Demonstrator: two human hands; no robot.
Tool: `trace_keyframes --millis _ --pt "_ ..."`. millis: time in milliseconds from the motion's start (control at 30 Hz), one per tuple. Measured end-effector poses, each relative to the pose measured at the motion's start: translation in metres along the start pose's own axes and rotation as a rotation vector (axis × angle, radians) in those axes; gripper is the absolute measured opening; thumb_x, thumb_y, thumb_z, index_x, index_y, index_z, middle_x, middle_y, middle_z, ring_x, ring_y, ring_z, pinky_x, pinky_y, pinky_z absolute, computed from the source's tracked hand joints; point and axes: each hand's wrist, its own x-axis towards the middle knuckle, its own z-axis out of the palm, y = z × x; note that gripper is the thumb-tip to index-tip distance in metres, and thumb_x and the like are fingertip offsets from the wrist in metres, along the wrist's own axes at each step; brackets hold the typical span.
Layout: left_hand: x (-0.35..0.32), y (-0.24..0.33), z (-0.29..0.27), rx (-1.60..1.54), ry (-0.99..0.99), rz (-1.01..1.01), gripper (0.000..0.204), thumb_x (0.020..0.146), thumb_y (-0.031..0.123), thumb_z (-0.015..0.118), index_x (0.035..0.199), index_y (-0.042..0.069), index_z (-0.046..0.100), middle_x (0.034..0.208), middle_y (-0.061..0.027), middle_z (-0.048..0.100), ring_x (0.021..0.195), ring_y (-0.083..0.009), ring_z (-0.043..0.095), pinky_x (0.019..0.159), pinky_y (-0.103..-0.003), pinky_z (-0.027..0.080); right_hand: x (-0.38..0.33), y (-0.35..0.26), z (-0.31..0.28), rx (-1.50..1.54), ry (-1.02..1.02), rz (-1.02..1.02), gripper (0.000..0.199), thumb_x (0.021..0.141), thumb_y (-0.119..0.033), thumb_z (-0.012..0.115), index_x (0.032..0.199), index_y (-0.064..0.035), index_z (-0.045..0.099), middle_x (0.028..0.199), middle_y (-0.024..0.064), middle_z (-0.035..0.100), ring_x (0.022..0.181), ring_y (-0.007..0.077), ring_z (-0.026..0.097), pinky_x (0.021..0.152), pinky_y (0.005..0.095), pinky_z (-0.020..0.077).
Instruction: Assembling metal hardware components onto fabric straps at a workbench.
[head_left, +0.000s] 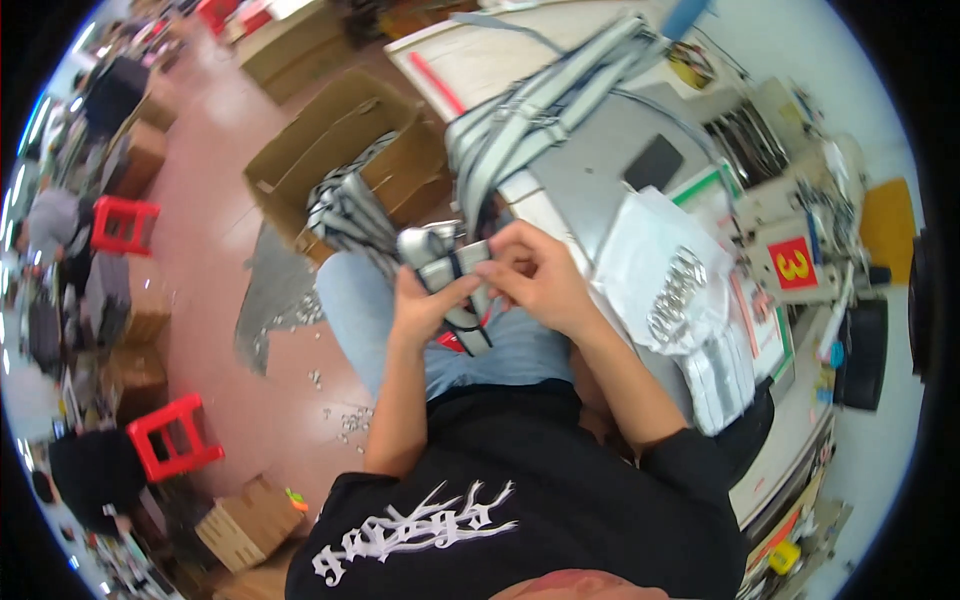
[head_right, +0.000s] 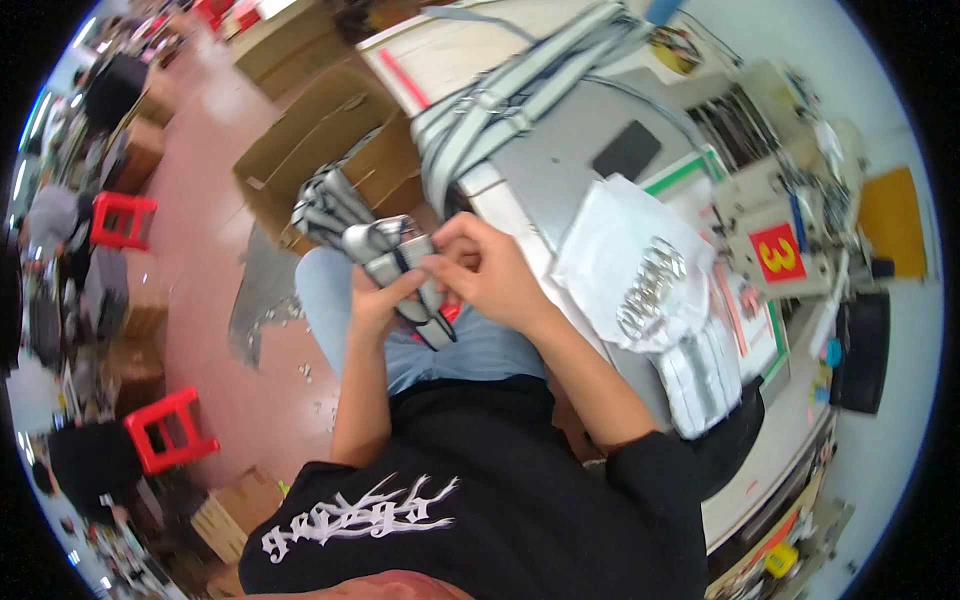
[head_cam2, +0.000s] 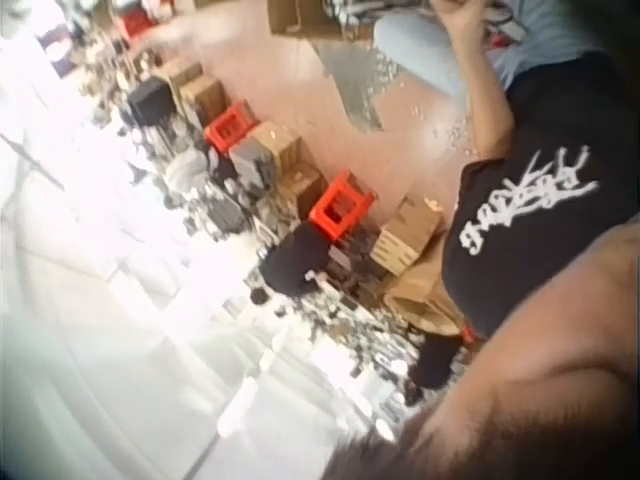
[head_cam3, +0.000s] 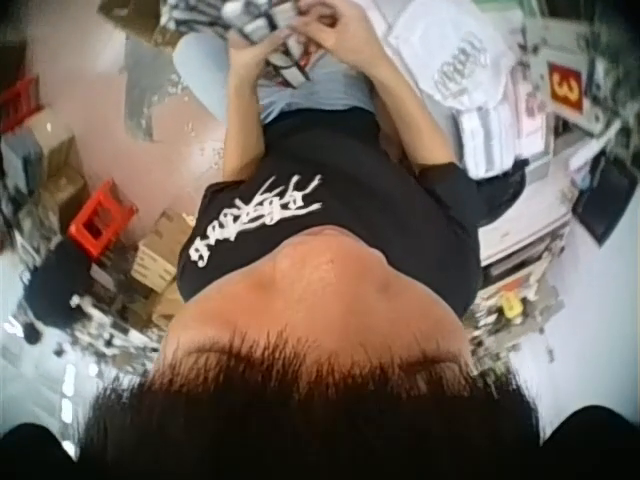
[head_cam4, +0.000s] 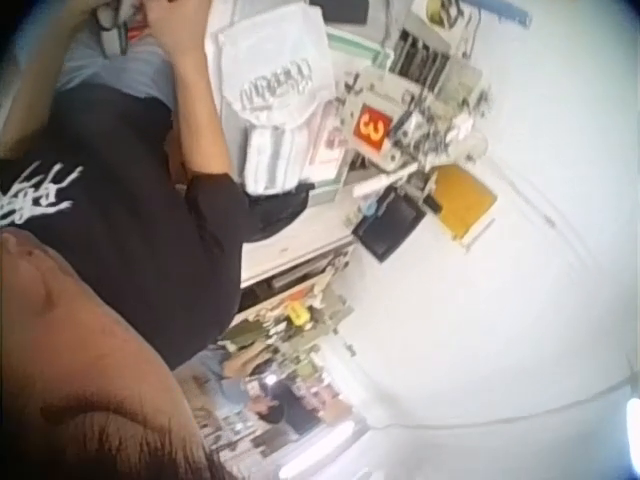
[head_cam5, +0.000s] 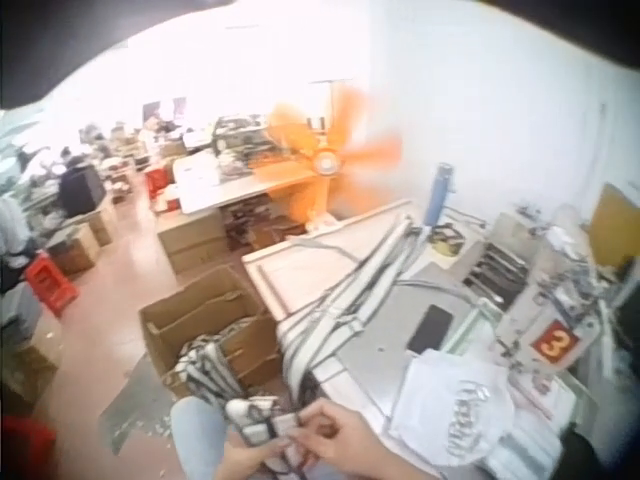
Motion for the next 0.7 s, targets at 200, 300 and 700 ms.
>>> trace_keyframes --millis 200,300,700 --pt "-0.002 -0.002 -0.009 -0.031 0.154 0.099 0.046 0.077 0.005 0.087 0.118 0.002 0.067 0.098 -0.0042 0.072 0.081 -0.0118 0.068 0.067 -0.025 0.053 -0.033 -0.052 -0.067 -0.544 0.182 -0.144 0.012 0.098 -0.011 0.072 0.106 -0.0016 0.070 0.085 0.0031 0.071 0.073 0.0094 0.067 0.066 0.0258 0.0524" --pt "0.004 -0.011 -0.011 -0.035 0.161 0.072 0.049 0.078 0.004 0.086 0.122 0.002 0.065 0.100 -0.0047 0.072 0.082 -0.0118 0.067 0.066 -0.026 0.053 -0.072 -0.062 -0.134 -0.988 0.481 -0.095 0.017 0.090 -0.006 0.073 0.106 -0.0028 0.070 0.099 0.0074 0.071 0.084 0.0171 0.069 0.073 0.0299 0.0543" --pt "-0.001 -0.020 0.003 -0.015 0.019 -0.022 0.042 0.083 -0.002 0.082 0.121 0.003 0.065 0.093 -0.0023 0.071 0.072 -0.0093 0.064 0.061 -0.024 0.050 -0.099 -0.034 -0.184 -1.242 0.506 0.106 0.012 0.088 -0.011 0.071 0.093 -0.0012 0.067 0.095 0.0132 0.062 0.083 0.0299 0.067 0.077 0.0388 0.0542"
